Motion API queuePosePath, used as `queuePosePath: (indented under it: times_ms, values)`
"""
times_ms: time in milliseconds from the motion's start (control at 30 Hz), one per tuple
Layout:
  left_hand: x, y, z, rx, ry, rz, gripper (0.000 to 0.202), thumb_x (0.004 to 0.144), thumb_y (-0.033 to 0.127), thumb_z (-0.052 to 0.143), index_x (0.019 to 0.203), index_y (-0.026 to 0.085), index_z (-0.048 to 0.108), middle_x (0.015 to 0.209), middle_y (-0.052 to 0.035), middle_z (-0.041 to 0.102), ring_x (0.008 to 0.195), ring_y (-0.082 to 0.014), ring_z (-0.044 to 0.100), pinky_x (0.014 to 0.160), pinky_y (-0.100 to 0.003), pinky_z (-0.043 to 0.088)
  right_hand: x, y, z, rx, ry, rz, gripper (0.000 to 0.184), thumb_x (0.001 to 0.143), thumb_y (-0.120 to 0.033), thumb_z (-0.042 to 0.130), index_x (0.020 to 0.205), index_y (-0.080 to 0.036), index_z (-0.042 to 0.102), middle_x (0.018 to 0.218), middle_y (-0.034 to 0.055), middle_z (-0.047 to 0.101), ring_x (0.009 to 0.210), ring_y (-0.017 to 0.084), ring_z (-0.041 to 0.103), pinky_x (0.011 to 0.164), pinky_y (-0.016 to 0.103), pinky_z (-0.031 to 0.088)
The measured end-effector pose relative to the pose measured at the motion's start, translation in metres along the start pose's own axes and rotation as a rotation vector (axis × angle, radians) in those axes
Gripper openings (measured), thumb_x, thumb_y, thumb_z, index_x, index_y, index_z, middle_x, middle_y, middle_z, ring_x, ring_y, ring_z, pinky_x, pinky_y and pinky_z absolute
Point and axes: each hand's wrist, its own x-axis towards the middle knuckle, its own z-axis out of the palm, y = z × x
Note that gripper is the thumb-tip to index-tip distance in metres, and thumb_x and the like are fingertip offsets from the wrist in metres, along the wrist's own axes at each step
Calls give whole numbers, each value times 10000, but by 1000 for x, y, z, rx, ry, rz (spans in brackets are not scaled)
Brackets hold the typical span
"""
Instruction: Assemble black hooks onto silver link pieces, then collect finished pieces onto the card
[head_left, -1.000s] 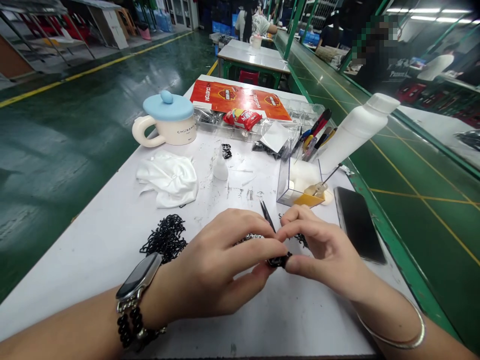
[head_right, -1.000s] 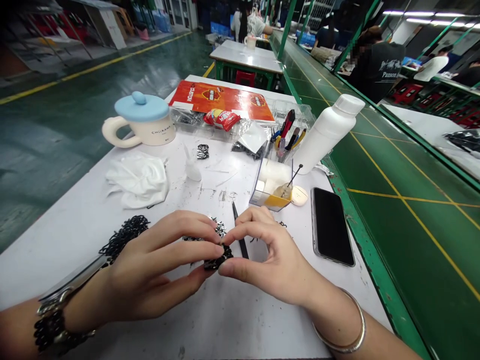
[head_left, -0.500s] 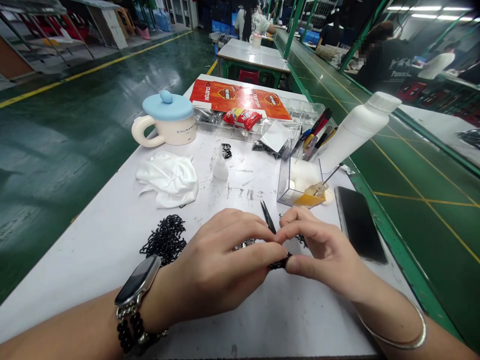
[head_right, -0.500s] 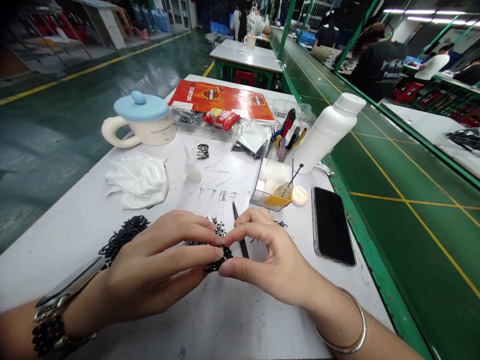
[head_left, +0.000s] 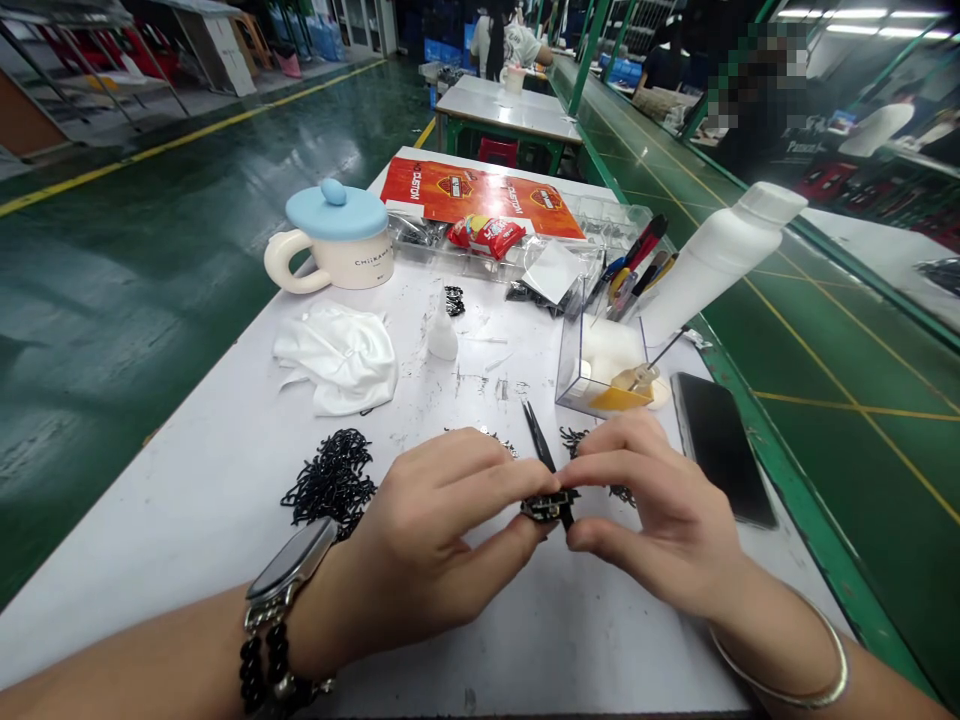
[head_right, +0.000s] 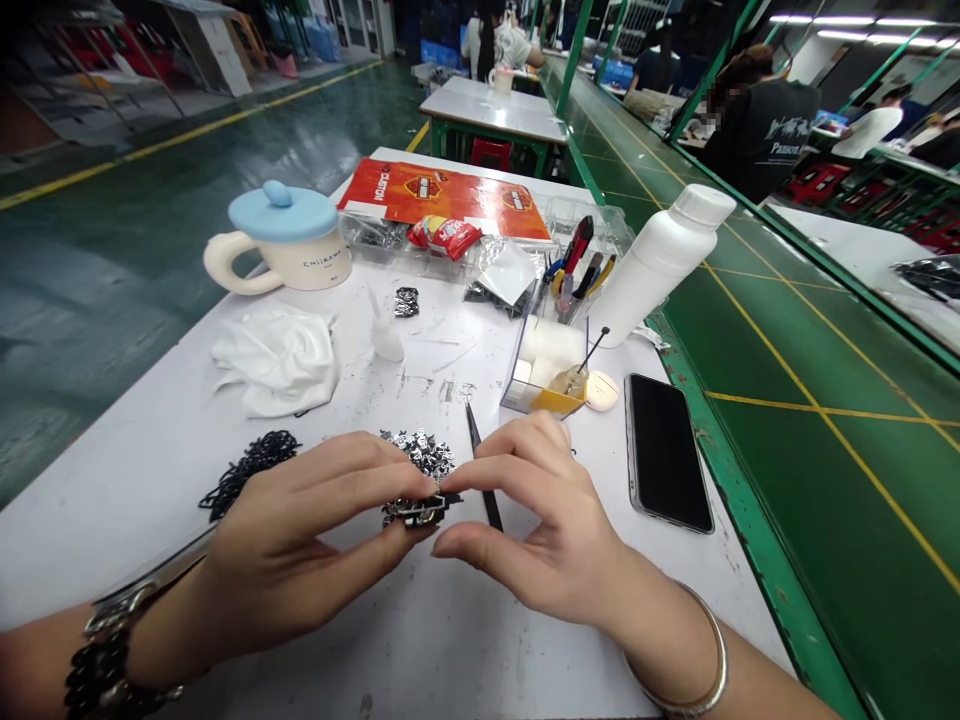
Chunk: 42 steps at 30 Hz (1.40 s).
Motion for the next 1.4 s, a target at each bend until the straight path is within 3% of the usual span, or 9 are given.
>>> queuePosePath:
  times_ms: [133,433,800,933,1100,1300,1400]
  values:
    - [2,3,0,-80,-51,-102,142,768,67,618,896,123,643,705,-27,626,648,-108,545,603,-228,451,1,-1,-1,-93,23,-131,117,822,-168,603,938,-155,605,777,33,567,722,157,495,659,367,338]
    - [6,6,-7,-207,-171,-209,111,763,107,649,870,123,674,689,2,642,628,-73,568,610,-161,446,2,-4,-6,-95,-39,-154,49,836,-177,576,881,-160,581,754,25,567,721,158,483,676,367,329]
    - [5,3,-3,-399,-238,-497,183,737,99,593,875,194,665,786,49,682,727,-79,619,708,-137,469,2,-3,-5,25,-112,63,47,846,-224,582,818,-196,557,712,-3,535,749,154,454,674,360,317]
    - [4,3,1,-544,-226,-751,177,684,120,625,842,186,667,685,41,636,661,-90,572,641,-169,456,1,-7,-4,85,-145,183,96,857,-262,572,777,-216,545,692,-21,511,752,149,443,696,352,309]
    - [6,2,3,-856,-264,-1051,127,697,182,666,821,163,646,564,63,515,526,-48,415,501,-155,346,1,-4,-2,233,-178,342,138,849,-315,585,738,-234,569,685,-38,492,732,122,445,703,313,324]
    - [1,-3,5,-933,-225,-1107,220,695,282,718,883,189,653,612,38,558,609,-88,501,609,-212,390,4,6,0,449,-78,467,155,846,-372,579,793,-228,600,740,-13,517,717,115,480,636,258,385]
    - [0,-5,6,-929,-218,-1108,231,699,291,707,893,181,645,633,22,578,629,-110,517,636,-248,405,5,7,1,469,-82,411,107,836,-327,598,825,-220,599,754,0,522,731,127,493,637,261,410]
